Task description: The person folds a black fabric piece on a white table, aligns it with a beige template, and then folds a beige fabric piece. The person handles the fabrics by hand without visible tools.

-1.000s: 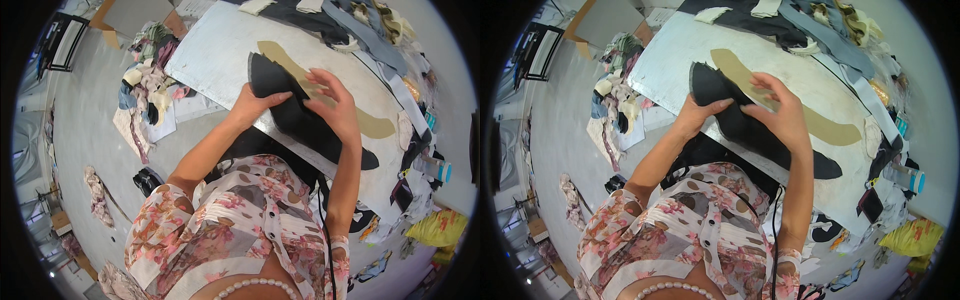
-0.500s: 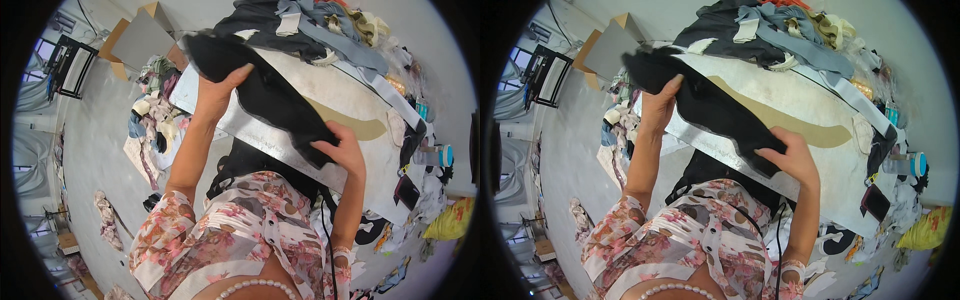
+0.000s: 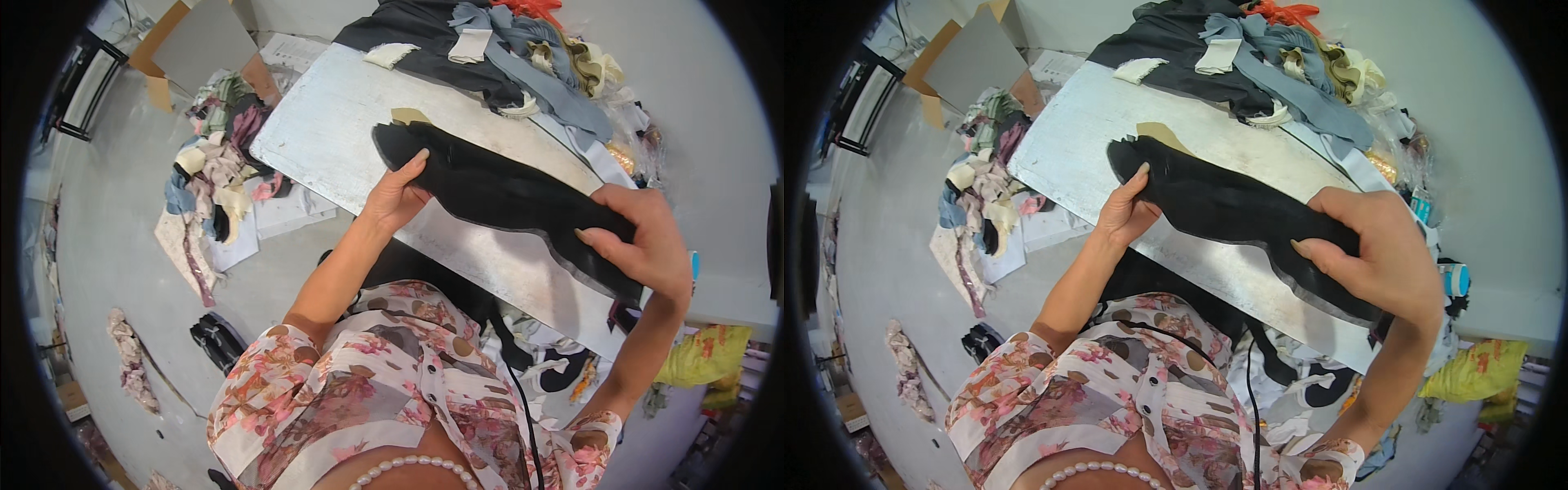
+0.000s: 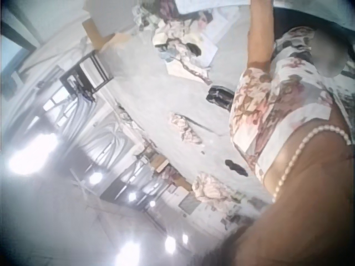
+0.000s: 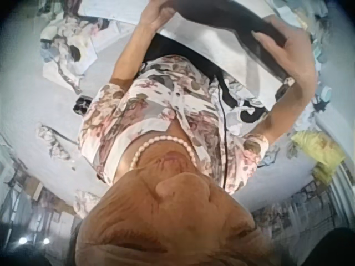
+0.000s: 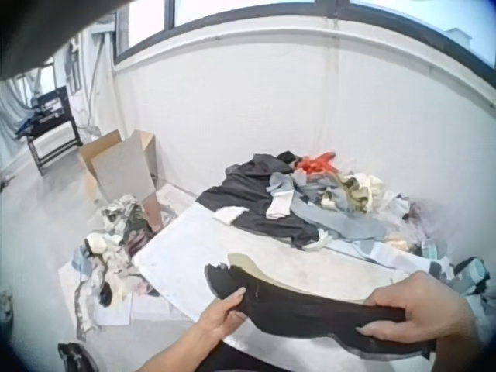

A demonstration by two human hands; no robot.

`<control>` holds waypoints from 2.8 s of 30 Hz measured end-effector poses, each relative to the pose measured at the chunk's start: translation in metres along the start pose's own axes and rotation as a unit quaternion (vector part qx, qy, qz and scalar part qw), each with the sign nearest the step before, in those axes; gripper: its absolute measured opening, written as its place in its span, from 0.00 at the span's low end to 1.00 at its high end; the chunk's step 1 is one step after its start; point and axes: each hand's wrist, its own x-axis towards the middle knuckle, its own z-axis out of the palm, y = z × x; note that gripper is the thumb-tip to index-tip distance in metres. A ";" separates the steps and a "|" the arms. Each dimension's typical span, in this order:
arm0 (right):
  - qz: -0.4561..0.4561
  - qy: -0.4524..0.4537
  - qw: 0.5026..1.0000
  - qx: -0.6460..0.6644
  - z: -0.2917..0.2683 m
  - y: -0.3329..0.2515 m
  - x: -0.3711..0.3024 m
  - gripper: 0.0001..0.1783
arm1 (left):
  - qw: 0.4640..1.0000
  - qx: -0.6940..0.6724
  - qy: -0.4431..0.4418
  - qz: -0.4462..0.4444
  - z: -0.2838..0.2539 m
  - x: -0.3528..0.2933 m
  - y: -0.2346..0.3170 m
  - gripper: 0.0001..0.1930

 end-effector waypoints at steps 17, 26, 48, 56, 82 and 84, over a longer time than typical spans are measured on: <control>0.049 -0.095 0.931 -0.348 -0.056 -0.105 0.032 0.11 | 0.951 0.243 0.003 0.192 0.007 0.009 -0.046 0.47; 0.004 -0.158 0.892 -0.424 -0.048 -0.114 0.036 0.10 | 0.649 0.647 -0.306 0.258 0.113 -0.021 -0.030 0.31; 0.026 -0.151 0.911 -0.382 -0.063 -0.078 0.005 0.11 | 0.694 0.577 -0.386 -0.191 0.082 0.000 -0.061 0.20; 0.112 -0.079 0.953 -0.271 -0.025 0.004 -0.048 0.14 | 0.552 0.721 -0.419 -0.002 0.060 0.033 0.013 0.15; 0.232 0.042 0.971 -0.028 0.113 0.105 -0.108 0.19 | 0.418 0.847 -0.309 -0.113 0.079 0.029 0.059 0.11; 0.221 -0.026 0.974 -0.032 0.109 0.121 -0.106 0.22 | 0.470 0.789 -0.282 -0.276 0.083 0.033 0.065 0.11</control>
